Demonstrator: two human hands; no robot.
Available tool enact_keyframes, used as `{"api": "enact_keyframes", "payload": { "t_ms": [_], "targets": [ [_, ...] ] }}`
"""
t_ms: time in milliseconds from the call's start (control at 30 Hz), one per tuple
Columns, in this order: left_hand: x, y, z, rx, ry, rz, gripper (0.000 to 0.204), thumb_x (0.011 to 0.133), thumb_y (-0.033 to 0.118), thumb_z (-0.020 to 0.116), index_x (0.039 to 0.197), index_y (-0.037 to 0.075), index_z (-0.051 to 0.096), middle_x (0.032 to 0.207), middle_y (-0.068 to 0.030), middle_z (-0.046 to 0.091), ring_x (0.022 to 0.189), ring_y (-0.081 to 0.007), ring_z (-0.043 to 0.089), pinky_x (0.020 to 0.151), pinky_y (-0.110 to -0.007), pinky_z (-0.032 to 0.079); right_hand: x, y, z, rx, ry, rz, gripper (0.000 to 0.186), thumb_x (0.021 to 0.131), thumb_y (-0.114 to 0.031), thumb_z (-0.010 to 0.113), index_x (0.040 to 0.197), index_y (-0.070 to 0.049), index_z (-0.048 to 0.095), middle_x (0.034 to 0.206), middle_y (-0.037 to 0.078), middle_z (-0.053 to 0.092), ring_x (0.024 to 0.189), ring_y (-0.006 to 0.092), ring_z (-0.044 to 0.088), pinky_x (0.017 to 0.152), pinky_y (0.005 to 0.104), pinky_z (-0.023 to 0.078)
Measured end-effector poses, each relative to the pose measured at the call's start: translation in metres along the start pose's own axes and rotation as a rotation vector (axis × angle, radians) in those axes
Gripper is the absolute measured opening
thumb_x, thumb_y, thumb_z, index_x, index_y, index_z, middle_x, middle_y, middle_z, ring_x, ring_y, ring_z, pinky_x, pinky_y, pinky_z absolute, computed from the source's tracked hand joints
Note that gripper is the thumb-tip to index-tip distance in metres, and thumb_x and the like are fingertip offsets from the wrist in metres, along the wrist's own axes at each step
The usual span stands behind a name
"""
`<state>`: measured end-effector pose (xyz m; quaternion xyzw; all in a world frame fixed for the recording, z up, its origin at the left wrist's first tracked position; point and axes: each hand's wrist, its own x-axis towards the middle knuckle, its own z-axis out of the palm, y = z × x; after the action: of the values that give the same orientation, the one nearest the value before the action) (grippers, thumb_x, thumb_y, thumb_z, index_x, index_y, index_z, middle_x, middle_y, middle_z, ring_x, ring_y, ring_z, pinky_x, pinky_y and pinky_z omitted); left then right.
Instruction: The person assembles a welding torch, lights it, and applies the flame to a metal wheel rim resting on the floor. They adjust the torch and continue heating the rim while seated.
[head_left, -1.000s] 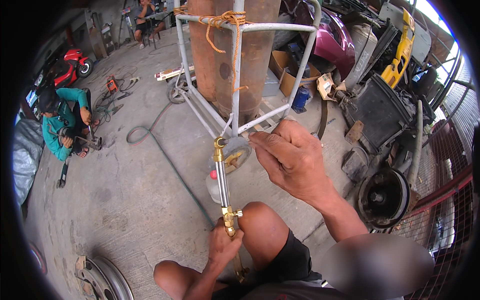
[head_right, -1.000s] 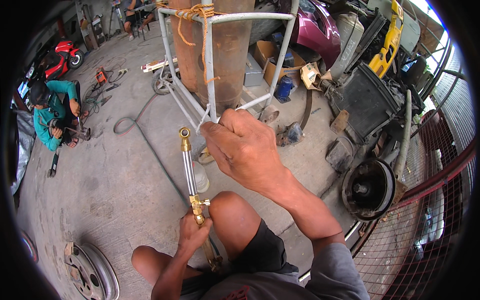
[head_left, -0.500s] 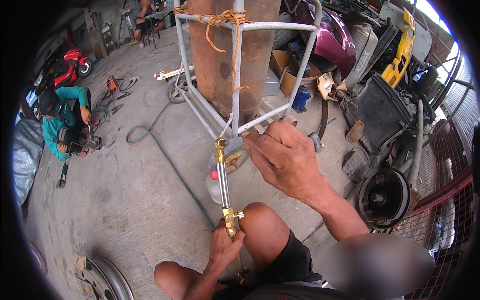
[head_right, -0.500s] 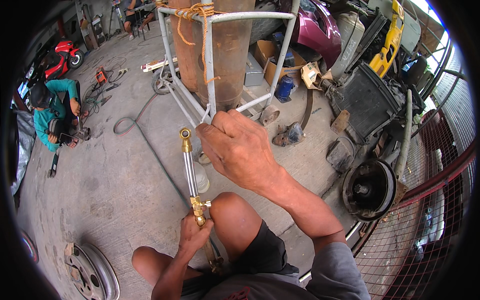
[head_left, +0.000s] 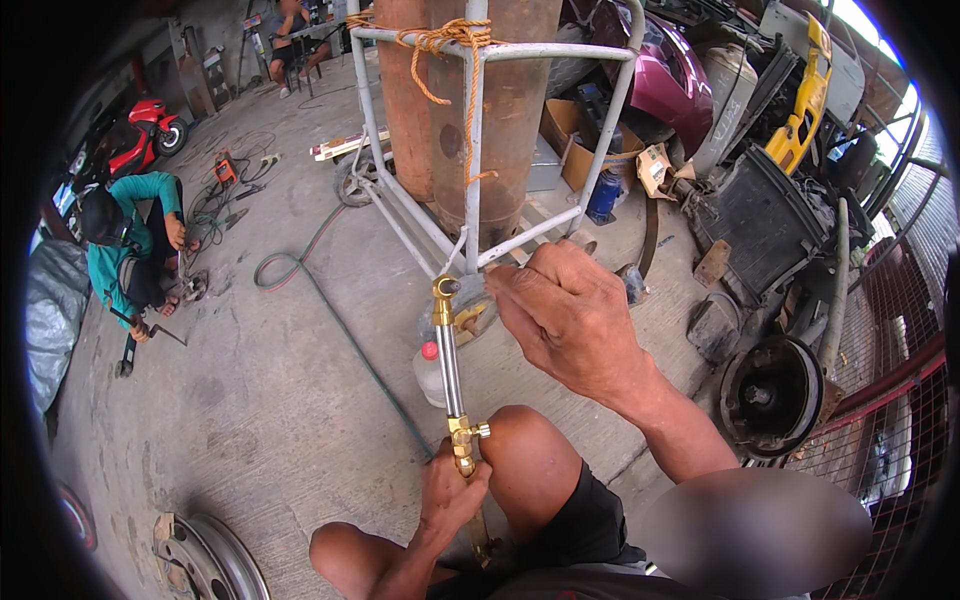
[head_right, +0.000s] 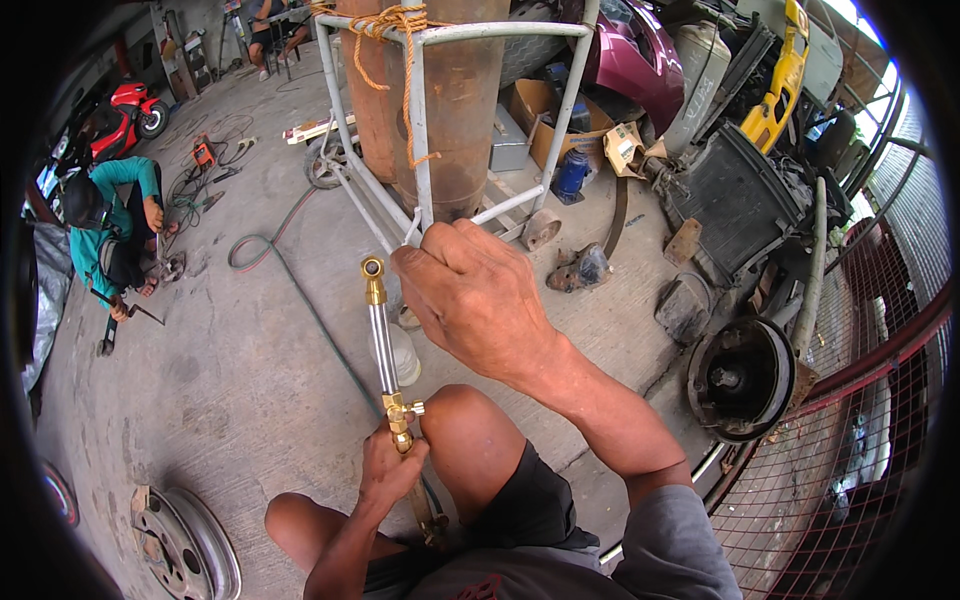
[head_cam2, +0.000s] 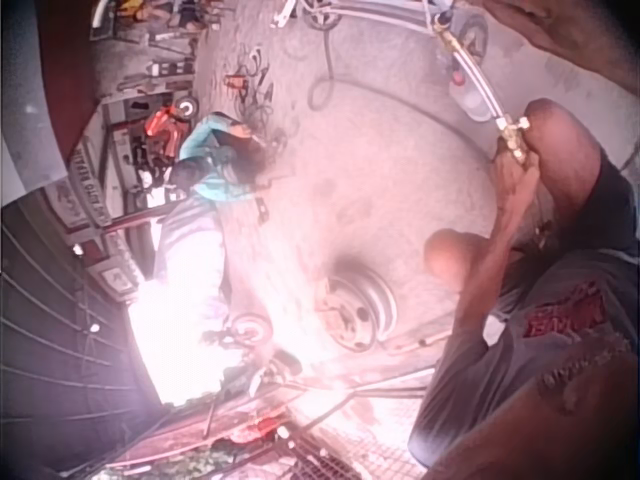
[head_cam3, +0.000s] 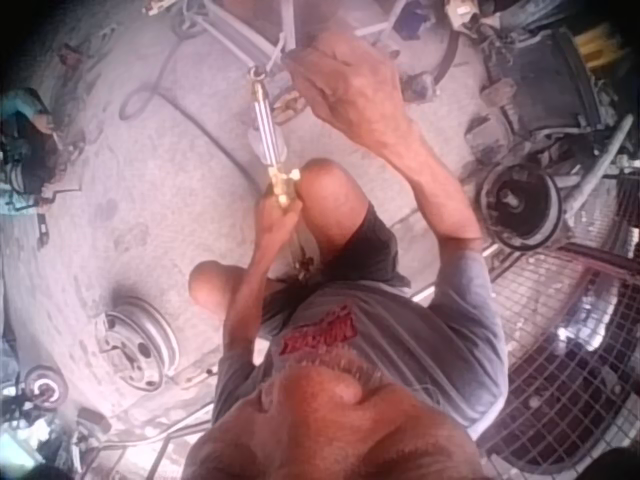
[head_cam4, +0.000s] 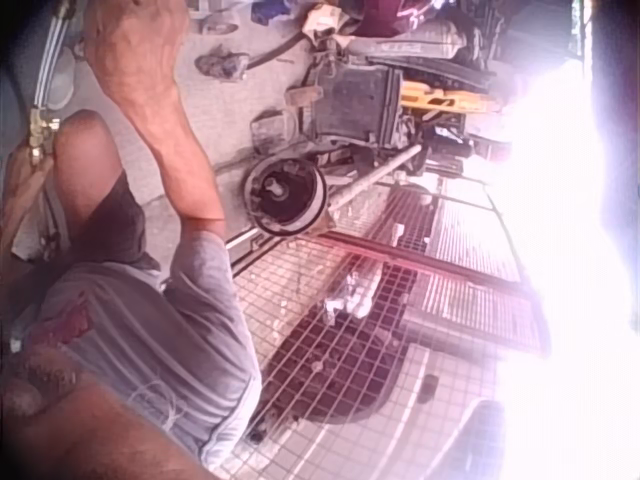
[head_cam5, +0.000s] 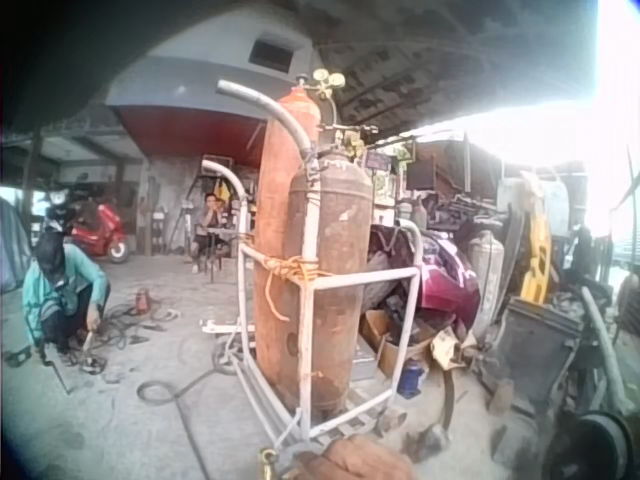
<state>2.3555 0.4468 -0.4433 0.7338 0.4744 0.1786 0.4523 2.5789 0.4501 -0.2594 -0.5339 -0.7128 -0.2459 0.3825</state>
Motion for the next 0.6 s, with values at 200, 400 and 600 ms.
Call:
{"api": "enact_keyframes", "payload": {
  "t_ms": [200,400,600],
  "targets": [
    [0.0001,0.0020,-0.0005,-0.013,0.004,-0.004,0.031,0.084,0.017,0.073,0.104,-0.005,0.064,0.080,-0.0222,0.071,0.073,-0.0412,0.073,0.072,-0.050,0.058,-0.0002,0.0024,0.0009,0.013,-0.008,0.014,0.021,0.082,-0.002,0.083,0.102,-0.001,0.074,0.085,0.006,0.054,0.077,0.0220,0.059,0.065,0.0369,0.051],
    [0.0005,0.0013,0.0008,-0.002,0.002,0.000,0.032,0.084,0.017,0.073,0.105,-0.005,0.064,0.081,-0.0233,0.071,0.074,-0.0426,0.073,0.072,-0.050,0.058,0.0011,0.0025,-0.0012,-0.001,-0.002,-0.023,0.023,0.079,-0.002,0.082,0.101,-0.001,0.074,0.086,0.006,0.055,0.077,0.0226,0.059,0.066,0.0375,0.051],
    [0.0003,-0.0001,0.0025,0.033,0.022,0.011,0.034,0.084,0.017,0.073,0.108,-0.004,0.064,0.088,-0.0254,0.073,0.081,-0.0459,0.073,0.078,-0.052,0.059,0.0053,-0.0016,-0.0055,-0.106,-0.043,-0.202,0.019,0.083,-0.008,0.075,0.101,-0.003,0.074,0.087,0.004,0.053,0.080,0.0198,0.056,0.070,0.0343,0.048]
  ]
}}
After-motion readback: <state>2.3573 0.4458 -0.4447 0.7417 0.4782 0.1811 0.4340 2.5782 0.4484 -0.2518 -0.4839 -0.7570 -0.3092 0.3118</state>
